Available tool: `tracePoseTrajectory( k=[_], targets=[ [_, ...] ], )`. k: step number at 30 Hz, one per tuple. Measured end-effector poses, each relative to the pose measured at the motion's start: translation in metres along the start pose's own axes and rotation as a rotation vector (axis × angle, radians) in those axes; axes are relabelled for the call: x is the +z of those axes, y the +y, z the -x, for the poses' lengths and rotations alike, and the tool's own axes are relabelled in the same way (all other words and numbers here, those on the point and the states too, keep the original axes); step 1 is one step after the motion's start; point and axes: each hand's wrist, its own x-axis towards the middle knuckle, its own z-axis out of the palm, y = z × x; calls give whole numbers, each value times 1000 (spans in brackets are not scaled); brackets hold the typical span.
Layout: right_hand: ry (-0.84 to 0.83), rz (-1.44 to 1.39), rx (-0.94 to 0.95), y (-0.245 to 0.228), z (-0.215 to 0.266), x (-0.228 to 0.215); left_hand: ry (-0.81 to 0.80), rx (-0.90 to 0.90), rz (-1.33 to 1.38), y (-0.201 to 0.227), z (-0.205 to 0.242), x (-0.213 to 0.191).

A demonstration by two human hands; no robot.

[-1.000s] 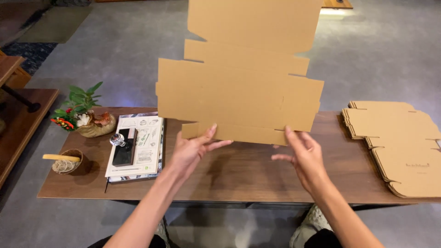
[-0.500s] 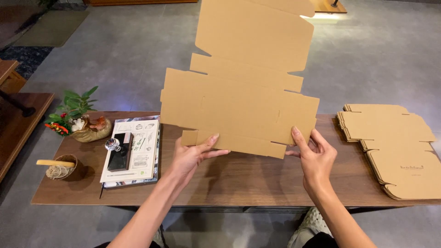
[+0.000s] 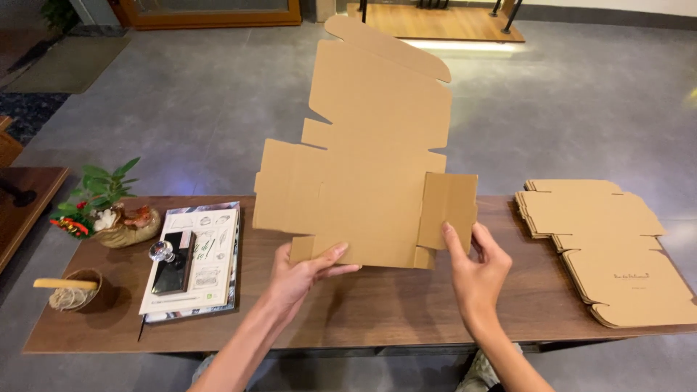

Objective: The person stamps flat cardboard pieces with a red-handled stamp, then folds one piece into a box shape. They handle the stamped cardboard and the stamp, placing the stamped piece aside and folding the flaps to form a box.

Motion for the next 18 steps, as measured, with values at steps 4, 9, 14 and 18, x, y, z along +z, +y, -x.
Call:
tracePoseTrajectory(
  k=[4, 9, 14, 18],
  targets=[
    [-113, 20, -111, -30, 11, -7, 19, -254, -251, 12, 1, 11],
    [-218, 19, -259, -37, 22, -3, 28, -131, -123, -4, -6, 10],
    [-312, -78, -183, -25, 19, 2, -196, 141, -82, -21, -22, -4],
    [-188, -356, 190, -1, -3, -4, 48, -228, -92, 26, 6, 15]
  ],
)
